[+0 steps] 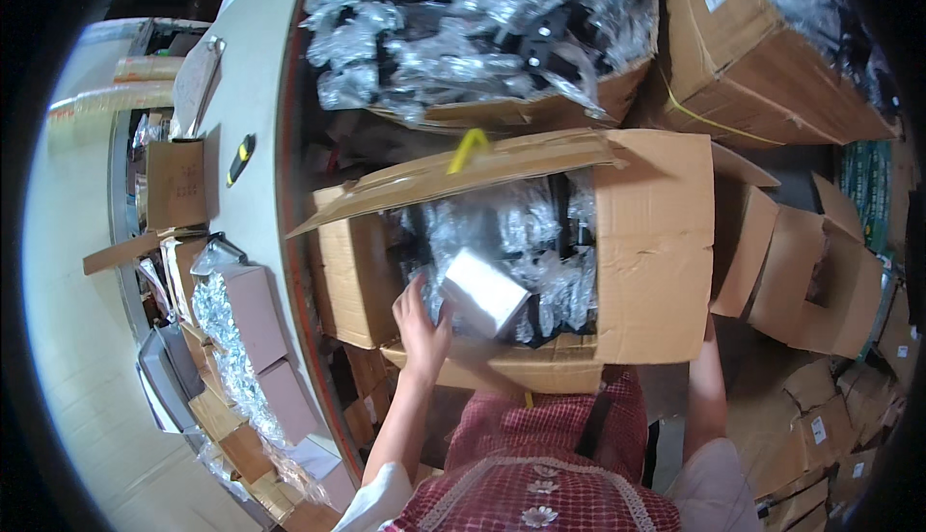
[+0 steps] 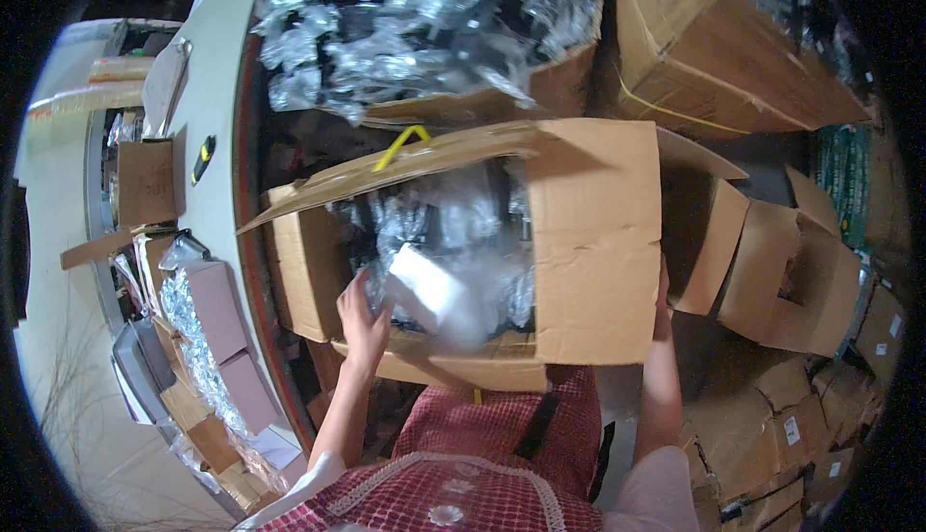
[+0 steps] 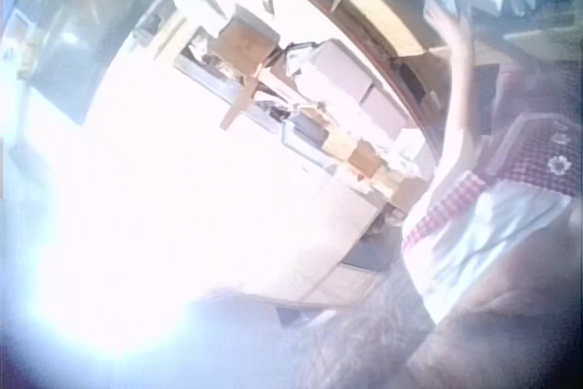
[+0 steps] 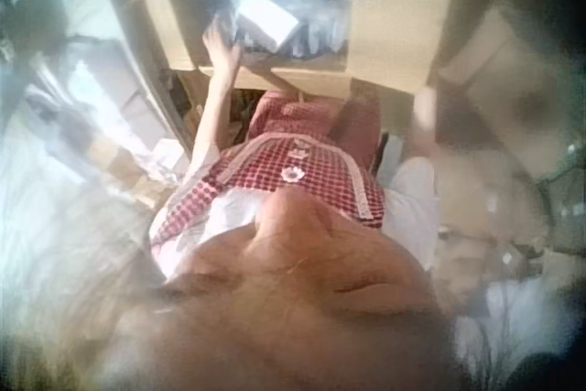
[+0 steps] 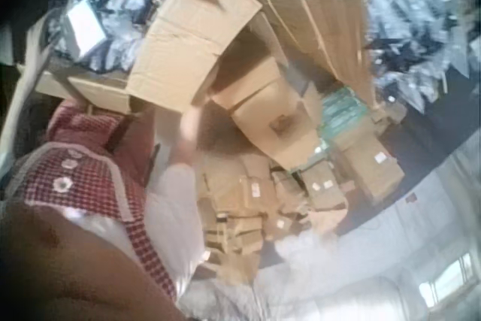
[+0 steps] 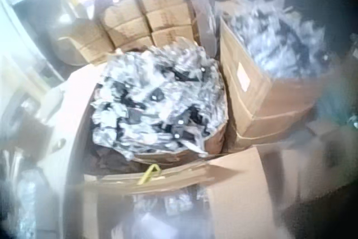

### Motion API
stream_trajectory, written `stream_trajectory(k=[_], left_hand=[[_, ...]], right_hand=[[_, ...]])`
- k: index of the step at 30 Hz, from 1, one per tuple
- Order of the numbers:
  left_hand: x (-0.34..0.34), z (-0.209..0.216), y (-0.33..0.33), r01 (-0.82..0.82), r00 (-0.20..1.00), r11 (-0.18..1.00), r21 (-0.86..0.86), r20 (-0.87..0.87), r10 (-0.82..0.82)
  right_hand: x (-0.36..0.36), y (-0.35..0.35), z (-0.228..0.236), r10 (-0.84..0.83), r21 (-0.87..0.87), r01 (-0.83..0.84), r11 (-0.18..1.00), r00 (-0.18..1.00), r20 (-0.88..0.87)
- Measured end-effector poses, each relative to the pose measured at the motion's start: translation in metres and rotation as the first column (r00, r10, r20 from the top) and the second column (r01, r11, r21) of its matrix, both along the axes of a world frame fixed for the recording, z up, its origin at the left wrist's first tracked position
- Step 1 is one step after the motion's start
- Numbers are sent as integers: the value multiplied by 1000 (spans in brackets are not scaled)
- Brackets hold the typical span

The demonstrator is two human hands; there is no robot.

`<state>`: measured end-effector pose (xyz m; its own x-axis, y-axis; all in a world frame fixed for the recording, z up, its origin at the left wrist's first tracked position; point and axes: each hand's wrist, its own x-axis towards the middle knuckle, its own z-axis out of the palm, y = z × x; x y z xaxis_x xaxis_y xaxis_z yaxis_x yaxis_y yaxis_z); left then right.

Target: The person unpacks small black plastic components from plastic bags inside a cardboard box. They remove each item, briefly inspect it, and place it into a nearby box. The person repeats this process for multiple items throughout the clip.

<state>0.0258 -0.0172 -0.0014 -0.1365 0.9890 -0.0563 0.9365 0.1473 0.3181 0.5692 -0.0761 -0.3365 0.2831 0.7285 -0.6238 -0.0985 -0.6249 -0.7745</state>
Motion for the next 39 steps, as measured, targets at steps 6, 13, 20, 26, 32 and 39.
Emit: stream_trajectory(k=[6, 13, 20, 26, 32, 39], left_hand=[[-39, -33, 31, 164, 936, 963, -214, 342, -83], [-61, -17, 42, 36, 443, 850, -525, 771, 457], [-92, 13, 36, 118, 154, 783, -611, 790, 594], [-101, 27, 30, 229, 15, 758, -611, 780, 625], [-111, 36, 12, 41, 160, 910, -413, 902, 402], [-92, 72, -16, 325, 559, 925, 196, 749, -355]], right_hand=[[-70, -50, 225, -437, 358, 356, 863, 882, 178], [-220, -13, 388, -125, 432, -286, 855, 696, 707], [-365, 45, 427, 453, 240, -891, 385, 409, 792], [-395, 55, 407, 490, 319, -844, 432, 517, 702], [-403, 49, 396, 348, 335, -715, 613, 626, 698], [-428, 54, 405, 418, 217, -676, 704, 642, 642]])
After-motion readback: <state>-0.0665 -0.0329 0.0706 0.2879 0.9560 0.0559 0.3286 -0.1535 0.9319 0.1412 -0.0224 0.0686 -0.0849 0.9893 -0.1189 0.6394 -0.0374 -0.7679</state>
